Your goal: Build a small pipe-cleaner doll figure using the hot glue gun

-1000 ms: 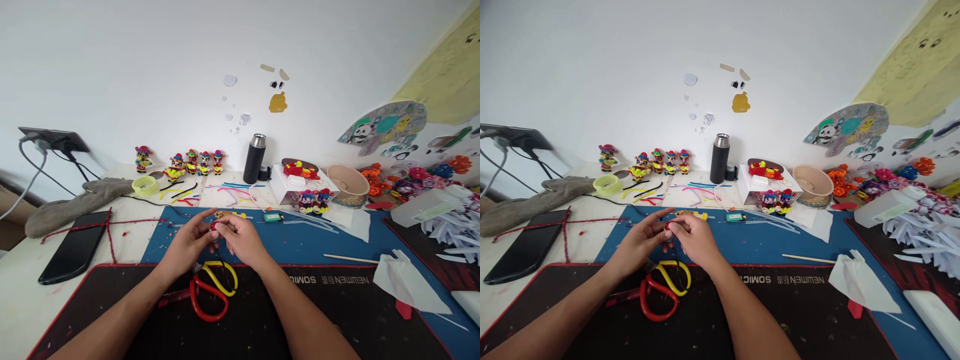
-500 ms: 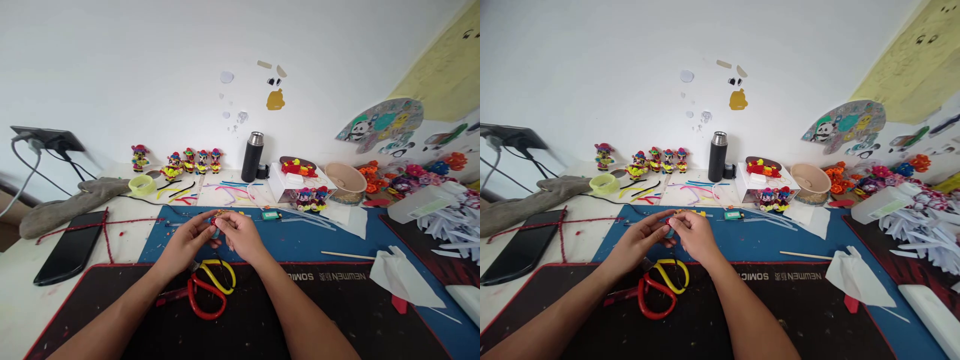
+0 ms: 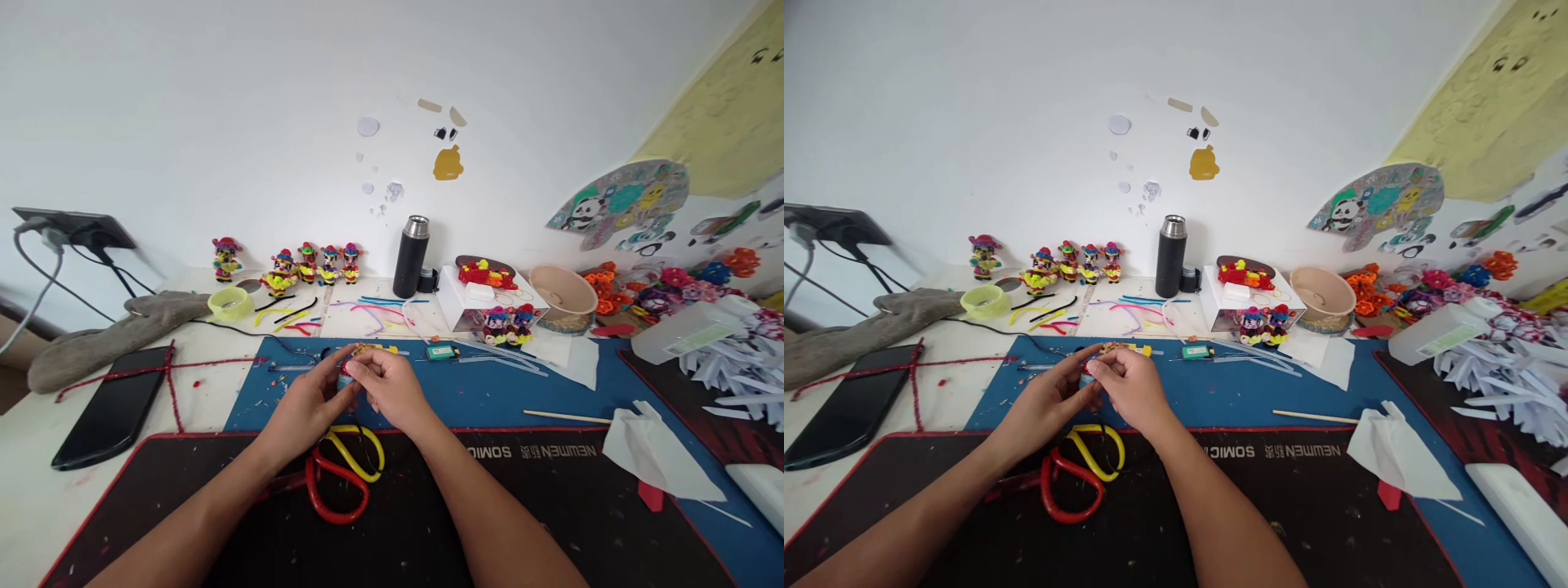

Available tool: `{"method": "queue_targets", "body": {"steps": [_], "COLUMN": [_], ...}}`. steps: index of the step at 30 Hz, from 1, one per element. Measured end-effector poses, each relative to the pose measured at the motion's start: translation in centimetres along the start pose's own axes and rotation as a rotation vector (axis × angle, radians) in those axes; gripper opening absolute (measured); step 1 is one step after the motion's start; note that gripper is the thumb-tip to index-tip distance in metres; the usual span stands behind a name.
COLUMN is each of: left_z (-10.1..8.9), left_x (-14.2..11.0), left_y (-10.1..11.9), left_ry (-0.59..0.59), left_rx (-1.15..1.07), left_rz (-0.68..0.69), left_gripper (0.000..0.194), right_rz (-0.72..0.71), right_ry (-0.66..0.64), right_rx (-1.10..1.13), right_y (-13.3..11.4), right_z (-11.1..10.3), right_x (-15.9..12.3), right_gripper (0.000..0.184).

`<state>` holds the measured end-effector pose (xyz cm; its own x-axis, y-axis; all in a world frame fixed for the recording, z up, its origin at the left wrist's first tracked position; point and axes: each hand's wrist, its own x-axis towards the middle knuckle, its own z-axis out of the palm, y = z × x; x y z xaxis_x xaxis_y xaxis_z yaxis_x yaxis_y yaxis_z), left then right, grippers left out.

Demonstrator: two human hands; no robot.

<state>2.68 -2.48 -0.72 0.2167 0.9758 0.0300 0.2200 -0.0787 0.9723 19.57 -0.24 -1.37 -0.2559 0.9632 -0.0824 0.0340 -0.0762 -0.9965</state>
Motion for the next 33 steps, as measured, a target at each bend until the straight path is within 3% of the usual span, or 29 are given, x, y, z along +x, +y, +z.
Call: {"method": "queue_targets", "body": {"steps": [11,16,21,25,33], "left_z": [-0.2,-0.5,-0.9,-0.8,-0.7], "left_x": [0.0,0.4,0.7,0.8,0.7], "left_y": [-0.5,-0.1,0.2,0.1,0.3], "left_ry": [0.051,-0.102,-0.171,-0.208,-0.188], "left_rx": [0.024,-0.292,-0.551,-0.560,-0.368], "left_rz": [-0.018,-0.096,-0.158,-0.168,-0.110], "left_gripper": [0.065,0.083,0.057,0.050,0.072], "right_rz": [-0.006,-0.008,-0.022,-0.015,-0.037], "right_ry": [-0.013,-0.004,-0.033,-0.054,-0.049], "right_rx": [-0.038,0.066,0.120,0.125,0.103], "right_y": [-0.2,-0.4,-0.5,-0.4,-0.2], "right_z": [0.4,-0.2,-0.9,-0.9,-0.9], "right_x": [-0.3,-0.1,0.1,0.1,0.2], "right_gripper": [0.024,0.033,0.041,0.038,0.038]}}
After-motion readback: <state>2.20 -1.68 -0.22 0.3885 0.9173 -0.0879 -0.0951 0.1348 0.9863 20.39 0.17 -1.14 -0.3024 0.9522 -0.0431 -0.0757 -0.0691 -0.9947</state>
